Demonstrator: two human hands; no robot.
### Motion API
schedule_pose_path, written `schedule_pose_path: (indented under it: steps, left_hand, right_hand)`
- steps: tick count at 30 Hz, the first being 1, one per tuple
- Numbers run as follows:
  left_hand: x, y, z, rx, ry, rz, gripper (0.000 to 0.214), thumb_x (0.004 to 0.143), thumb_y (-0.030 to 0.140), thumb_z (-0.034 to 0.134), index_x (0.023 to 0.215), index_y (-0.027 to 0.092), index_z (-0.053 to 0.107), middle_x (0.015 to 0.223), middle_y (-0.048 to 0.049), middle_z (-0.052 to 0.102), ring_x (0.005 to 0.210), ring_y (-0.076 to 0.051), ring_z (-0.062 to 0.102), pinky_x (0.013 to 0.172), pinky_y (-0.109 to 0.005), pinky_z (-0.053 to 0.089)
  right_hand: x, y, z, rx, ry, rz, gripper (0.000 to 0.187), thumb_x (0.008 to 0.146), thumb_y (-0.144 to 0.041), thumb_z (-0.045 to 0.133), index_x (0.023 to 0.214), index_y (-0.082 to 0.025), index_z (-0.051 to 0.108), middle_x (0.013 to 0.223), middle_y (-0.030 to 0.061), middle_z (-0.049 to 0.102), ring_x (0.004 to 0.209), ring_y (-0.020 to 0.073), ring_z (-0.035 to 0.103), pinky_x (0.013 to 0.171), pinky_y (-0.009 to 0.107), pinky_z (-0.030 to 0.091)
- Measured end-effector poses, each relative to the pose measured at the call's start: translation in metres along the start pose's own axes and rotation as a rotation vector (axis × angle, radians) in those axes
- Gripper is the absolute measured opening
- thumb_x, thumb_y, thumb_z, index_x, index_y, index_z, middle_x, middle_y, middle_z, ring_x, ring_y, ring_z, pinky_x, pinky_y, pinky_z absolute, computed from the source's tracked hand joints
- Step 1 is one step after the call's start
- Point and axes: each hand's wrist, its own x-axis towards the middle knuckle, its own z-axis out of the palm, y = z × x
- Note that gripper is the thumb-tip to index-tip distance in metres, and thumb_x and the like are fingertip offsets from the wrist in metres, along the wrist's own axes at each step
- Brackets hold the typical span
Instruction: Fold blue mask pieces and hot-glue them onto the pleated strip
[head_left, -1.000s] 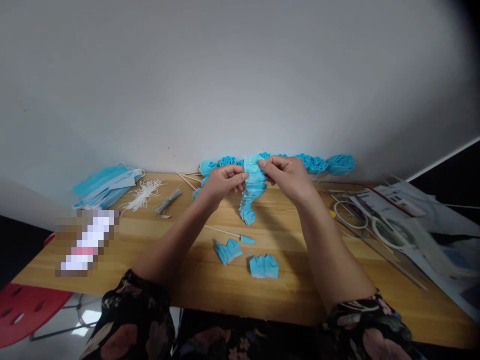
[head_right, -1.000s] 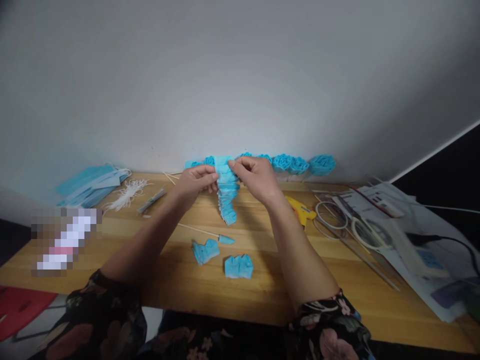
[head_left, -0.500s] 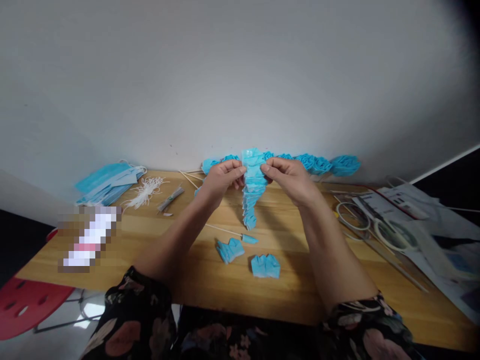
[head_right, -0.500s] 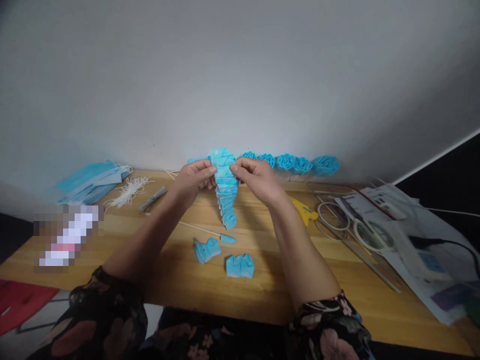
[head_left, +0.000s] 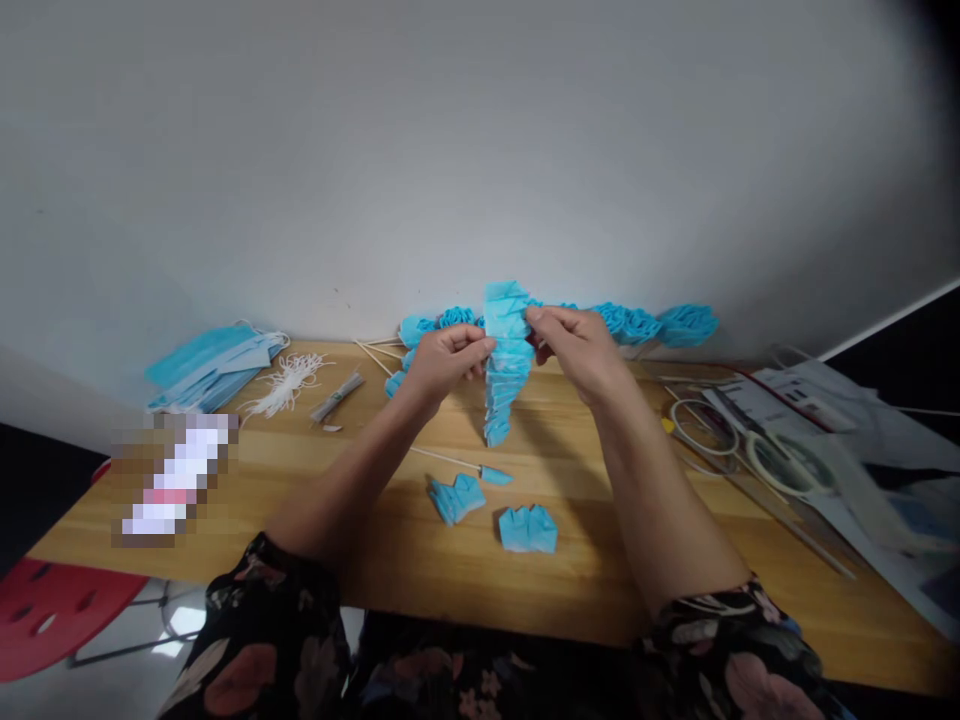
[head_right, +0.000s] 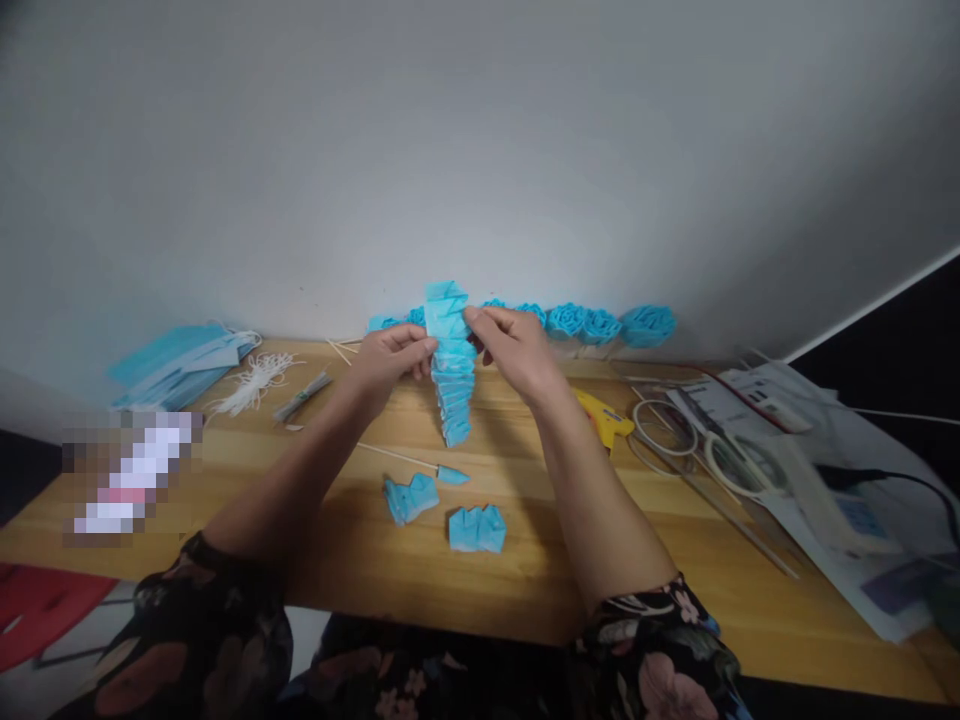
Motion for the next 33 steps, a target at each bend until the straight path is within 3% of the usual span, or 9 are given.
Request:
schedule_pose_path:
  steps: [4,10,14,19,21,25,29,33]
  left_hand:
    - [-0.001,0.007,-0.002,-0.038,0.052,-0.005,0.038,0.074,0.048,0.082,0.065,0.018,0.06,0.052,0.0034,0.057,0.045,-0.006,0.046,0.048,-0.02,0.038]
    - [-0.004,0.016,-0.002,-0.04,0.023,-0.041,0.037,0.075,0.044,0.082,0.064,0.018,0.059,0.052,0.0032,0.057,0.046,-0.006,0.048,0.049,-0.019,0.039]
    - [-0.004,0.015,-0.002,-0.074,-0.006,-0.053,0.037,0.076,0.044,0.083,0.065,0.017,0.059,0.053,0.0034,0.057,0.047,-0.006,0.048,0.049,-0.019,0.039]
    - [-0.001,0.012,-0.002,-0.147,0.066,-0.079,0.033,0.079,0.039,0.08,0.068,0.017,0.058,0.052,0.0049,0.055,0.045,-0.006,0.049,0.045,-0.018,0.037]
    - [0.001,0.01,-0.002,-0.17,0.085,-0.084,0.033,0.08,0.038,0.081,0.07,0.017,0.058,0.052,0.0053,0.055,0.045,-0.006,0.05,0.045,-0.018,0.037]
    - [0.002,0.006,-0.002,-0.228,0.072,-0.074,0.035,0.082,0.044,0.08,0.074,0.016,0.06,0.056,0.0042,0.058,0.047,-0.006,0.054,0.045,-0.018,0.039]
    - [0.003,0.003,-0.003,-0.243,0.013,-0.096,0.041,0.084,0.053,0.077,0.074,0.016,0.061,0.059,0.0011,0.062,0.05,-0.008,0.059,0.046,-0.019,0.042]
    - [0.003,0.002,-0.003,-0.15,-0.002,-0.127,0.036,0.079,0.046,0.082,0.074,0.015,0.065,0.056,0.0011,0.062,0.051,-0.008,0.057,0.049,-0.018,0.042]
  right_hand:
    - [0.001,0.001,0.003,0.014,-0.063,0.0,0.062,0.079,-0.081,0.063,0.066,-0.02,0.063,0.066,0.0022,0.06,0.063,0.0137,0.055,0.054,0.026,0.045]
    - [-0.002,-0.001,0.007,-0.005,-0.109,-0.003,0.05,0.077,-0.064,0.075,0.061,-0.021,0.056,0.059,-0.003,0.051,0.058,0.0114,0.048,0.058,0.026,0.044]
    - [0.0,0.003,0.007,0.062,-0.126,0.021,0.048,0.077,-0.061,0.075,0.06,-0.02,0.057,0.06,-0.002,0.053,0.06,0.0119,0.051,0.059,0.027,0.045]
    - [0.002,0.006,0.003,0.182,-0.119,0.131,0.057,0.073,-0.075,0.073,0.073,-0.019,0.067,0.071,0.0042,0.065,0.064,0.0147,0.059,0.057,0.027,0.048]
    - [0.002,0.005,0.002,0.151,-0.146,0.12,0.06,0.072,-0.078,0.072,0.07,-0.018,0.067,0.071,0.0048,0.065,0.065,0.0147,0.059,0.057,0.027,0.047]
    - [0.001,0.001,0.002,0.047,-0.174,0.047,0.054,0.073,-0.068,0.077,0.058,-0.019,0.06,0.06,-0.0004,0.055,0.059,0.0118,0.052,0.057,0.027,0.045]
    - [0.002,0.003,0.002,0.048,-0.103,0.04,0.044,0.078,-0.058,0.074,0.061,-0.02,0.061,0.061,-0.0017,0.054,0.058,0.0111,0.049,0.056,0.027,0.043]
    - [0.003,0.007,0.0,0.041,-0.105,0.045,0.042,0.08,-0.055,0.072,0.062,-0.02,0.061,0.061,-0.0012,0.054,0.059,0.0115,0.05,0.056,0.027,0.042]
